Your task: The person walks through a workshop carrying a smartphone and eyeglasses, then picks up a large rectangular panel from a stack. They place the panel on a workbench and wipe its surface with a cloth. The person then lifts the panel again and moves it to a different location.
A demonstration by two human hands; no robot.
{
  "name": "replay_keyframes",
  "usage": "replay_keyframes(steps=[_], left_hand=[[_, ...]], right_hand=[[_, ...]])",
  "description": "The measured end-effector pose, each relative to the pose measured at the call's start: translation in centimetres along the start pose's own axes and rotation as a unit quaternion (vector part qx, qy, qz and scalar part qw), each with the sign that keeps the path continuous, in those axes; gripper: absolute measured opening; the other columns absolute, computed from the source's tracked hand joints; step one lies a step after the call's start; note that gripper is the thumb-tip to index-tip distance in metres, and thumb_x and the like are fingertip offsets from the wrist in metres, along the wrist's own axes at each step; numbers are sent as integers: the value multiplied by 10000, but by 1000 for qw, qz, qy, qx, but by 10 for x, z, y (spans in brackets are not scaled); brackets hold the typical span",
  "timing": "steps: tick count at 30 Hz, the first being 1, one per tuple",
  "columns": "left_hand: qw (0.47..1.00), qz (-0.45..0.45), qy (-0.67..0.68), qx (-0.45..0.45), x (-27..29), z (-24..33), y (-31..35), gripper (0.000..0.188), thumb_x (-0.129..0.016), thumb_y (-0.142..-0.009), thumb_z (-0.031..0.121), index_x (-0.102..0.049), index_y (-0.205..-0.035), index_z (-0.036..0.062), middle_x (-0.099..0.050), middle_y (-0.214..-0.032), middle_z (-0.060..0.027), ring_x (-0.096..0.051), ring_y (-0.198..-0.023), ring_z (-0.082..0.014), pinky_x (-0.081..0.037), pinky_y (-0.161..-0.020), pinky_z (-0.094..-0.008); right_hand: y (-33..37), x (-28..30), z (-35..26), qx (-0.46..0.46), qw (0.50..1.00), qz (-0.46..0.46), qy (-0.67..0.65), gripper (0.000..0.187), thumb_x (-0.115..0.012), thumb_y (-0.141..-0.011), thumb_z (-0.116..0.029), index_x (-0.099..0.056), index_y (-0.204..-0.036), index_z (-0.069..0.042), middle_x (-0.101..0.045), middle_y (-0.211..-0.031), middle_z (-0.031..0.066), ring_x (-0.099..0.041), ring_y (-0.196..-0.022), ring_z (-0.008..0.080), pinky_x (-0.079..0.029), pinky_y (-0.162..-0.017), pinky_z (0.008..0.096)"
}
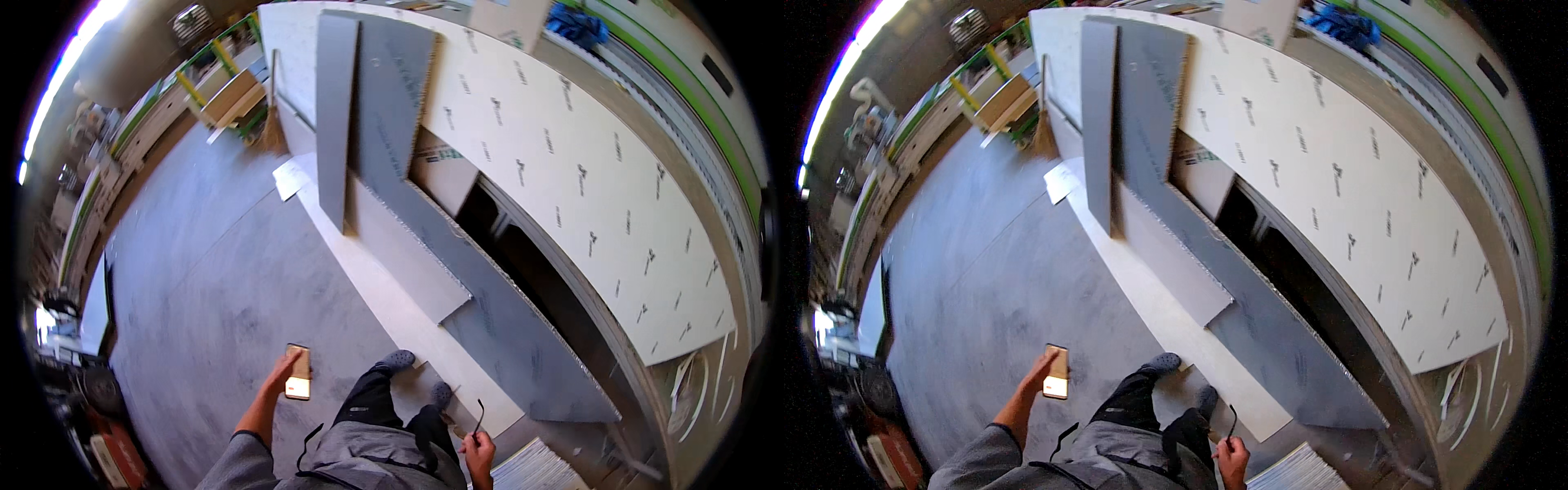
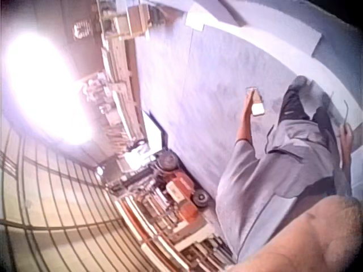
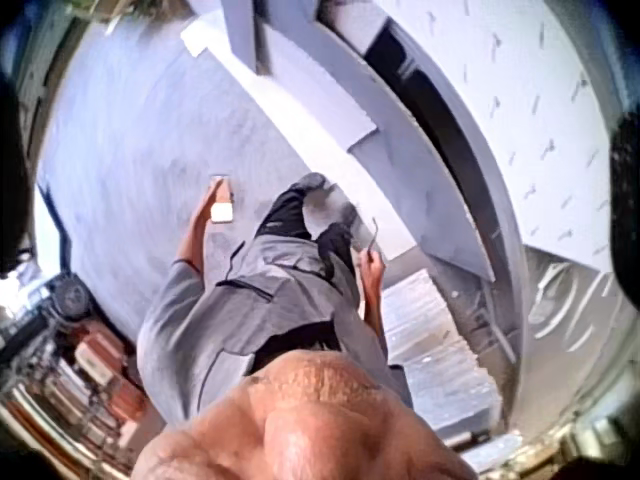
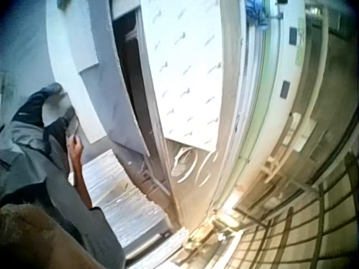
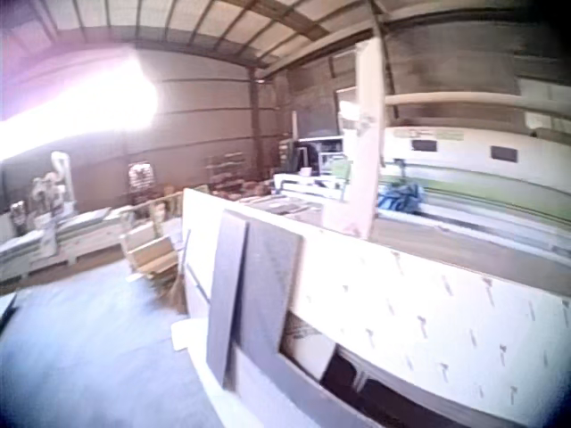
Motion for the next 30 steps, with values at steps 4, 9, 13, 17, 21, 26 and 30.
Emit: replay_keyframes(steps=[4, 9, 13, 17, 21, 26, 30], left_hand=[[986, 132, 84, -51, 47, -26, 70, 470, -610, -891, 493, -558, -991, 37, -627, -788, -152, -665, -636, -297, -580, -564, -422], [979, 186, 80, 13, 74, -141, 94, 572, -577, -864, 609, -539, -971, 48, -614, -717, -160, -639, -576, -311, -567, -538, -441], [991, 116, 60, 35, 29, -155, 70, 591, -594, -864, 588, -508, -1020, 25, -621, -717, -193, -646, -572, -336, -566, -521, -449], [998, 30, -34, 33, -28, -94, 19, 582, -576, -865, 609, -511, -1020, 51, -622, -722, -171, -649, -583, -312, -564, -534, -431], [987, -82, -134, -38, -89, -8, -40, 604, -557, -857, 646, -535, -994, 58, -637, -732, -144, -660, -608, -280, -567, -557, -405], [942, -199, -251, -104, -208, 88, -49, 623, -565, -858, 642, -558, -983, 32, -646, -738, -139, -670, -614, -261, -571, -547, -393], [905, -304, -288, -79, -275, 101, -63, 610, -547, -874, 637, -569, -969, 35, -645, -740, -127, -670, -614, -246, -578, -554, -373]], right_hand=[[-37, -19, -59, 28, 991, -70, 109, 226, -570, -921, -164, -568, -758, -7, -618, -630, 52, -608, -553, 118, -496, -529, 274], [-62, -15, -58, 63, 991, -87, 84, 198, -608, -921, -163, -578, -881, 29, -628, -666, 67, -636, -572, 128, -497, -531, 295], [-43, 10, -36, 55, 996, -32, 64, 185, -617, -917, -162, -582, -896, 19, -637, -685, 70, -636, -565, 124, -497, -531, 292], [-7, 47, -29, 48, 995, 61, 67, 173, -605, -924, -173, -580, -886, -6, -637, -684, 71, -643, -575, 143, -496, -548, 318], [39, 69, -6, 50, 981, 189, 13, 169, -617, -917, -159, -567, -876, -2, -611, -657, 80, -627, -582, 144, -488, -546, 317], [122, 50, 45, -36, 939, 337, -62, 160, -624, -912, -121, -561, -872, 21, -635, -712, 105, -636, -582, 151, -514, -529, 326], [178, 9, 49, -116, 905, 401, -81, 167, -617, -911, -110, -577, -903, 52, -654, -739, 121, -651, -593, 166, -523, -521, 328]])
Point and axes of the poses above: each hand's wrist, its own y-axis away from the middle knuckle, its own x-axis out of the back of the hand, z = x × y, the point moved 5 cm from there along -y, towards the middle knuckle
